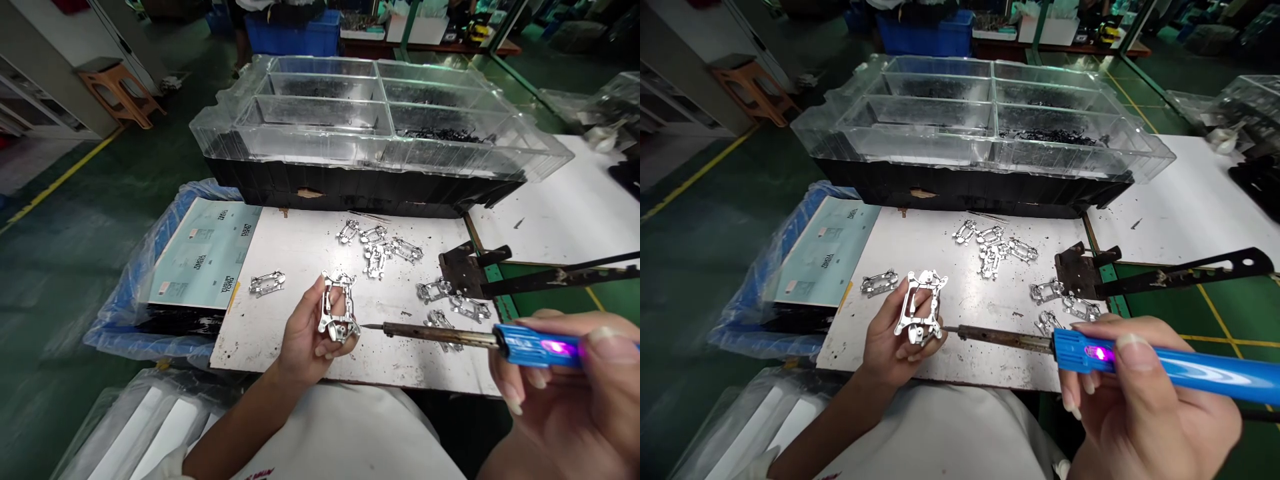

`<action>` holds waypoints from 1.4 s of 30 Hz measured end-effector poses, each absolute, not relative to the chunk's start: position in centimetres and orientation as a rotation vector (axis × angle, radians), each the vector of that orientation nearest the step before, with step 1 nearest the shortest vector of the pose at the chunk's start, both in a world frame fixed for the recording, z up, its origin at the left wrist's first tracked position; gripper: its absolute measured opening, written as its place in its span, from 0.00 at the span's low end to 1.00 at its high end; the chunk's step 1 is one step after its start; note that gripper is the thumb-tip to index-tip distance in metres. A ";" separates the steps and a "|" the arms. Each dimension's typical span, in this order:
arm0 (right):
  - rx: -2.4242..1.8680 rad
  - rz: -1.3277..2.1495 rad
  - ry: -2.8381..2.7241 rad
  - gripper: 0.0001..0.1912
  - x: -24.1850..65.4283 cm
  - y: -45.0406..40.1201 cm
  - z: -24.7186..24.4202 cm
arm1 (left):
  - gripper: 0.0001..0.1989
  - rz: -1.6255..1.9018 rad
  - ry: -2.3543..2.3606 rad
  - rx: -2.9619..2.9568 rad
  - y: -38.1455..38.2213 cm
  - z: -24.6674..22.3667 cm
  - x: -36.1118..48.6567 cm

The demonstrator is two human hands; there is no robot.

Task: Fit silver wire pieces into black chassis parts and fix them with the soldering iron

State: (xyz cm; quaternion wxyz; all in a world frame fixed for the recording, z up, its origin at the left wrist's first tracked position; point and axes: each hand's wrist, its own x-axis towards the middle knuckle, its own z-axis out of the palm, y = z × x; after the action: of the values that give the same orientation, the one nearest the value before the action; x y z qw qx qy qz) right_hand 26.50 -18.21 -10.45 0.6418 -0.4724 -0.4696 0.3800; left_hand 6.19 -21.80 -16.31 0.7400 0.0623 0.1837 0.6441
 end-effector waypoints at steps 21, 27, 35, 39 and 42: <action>-1.093 0.930 -1.117 0.08 25.7 -18.2 -10.1 | 0.19 1.413 0.415 0.134 -22.0 -16.6 6.1; -1.108 0.923 -1.110 0.08 25.6 -18.1 -10.0 | 0.19 1.414 0.411 0.134 -22.0 -16.7 6.2; -1.105 0.934 -1.127 0.08 25.6 -18.1 -10.0 | 0.19 1.415 0.411 0.135 -22.0 -16.6 6.1; -1.070 0.946 -1.130 0.07 25.6 -18.2 -10.0 | 0.19 1.416 0.413 0.145 -22.0 -16.6 6.0; -1.059 0.954 -1.123 0.07 25.6 -18.2 -9.9 | 0.19 1.421 0.425 0.159 -22.0 -16.5 6.2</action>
State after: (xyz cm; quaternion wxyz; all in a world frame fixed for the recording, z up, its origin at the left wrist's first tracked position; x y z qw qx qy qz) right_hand 25.61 -18.17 -9.93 0.6158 -0.4598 -0.4876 0.4143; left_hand 6.16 -22.02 -16.53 0.7346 0.0722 0.1934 0.6463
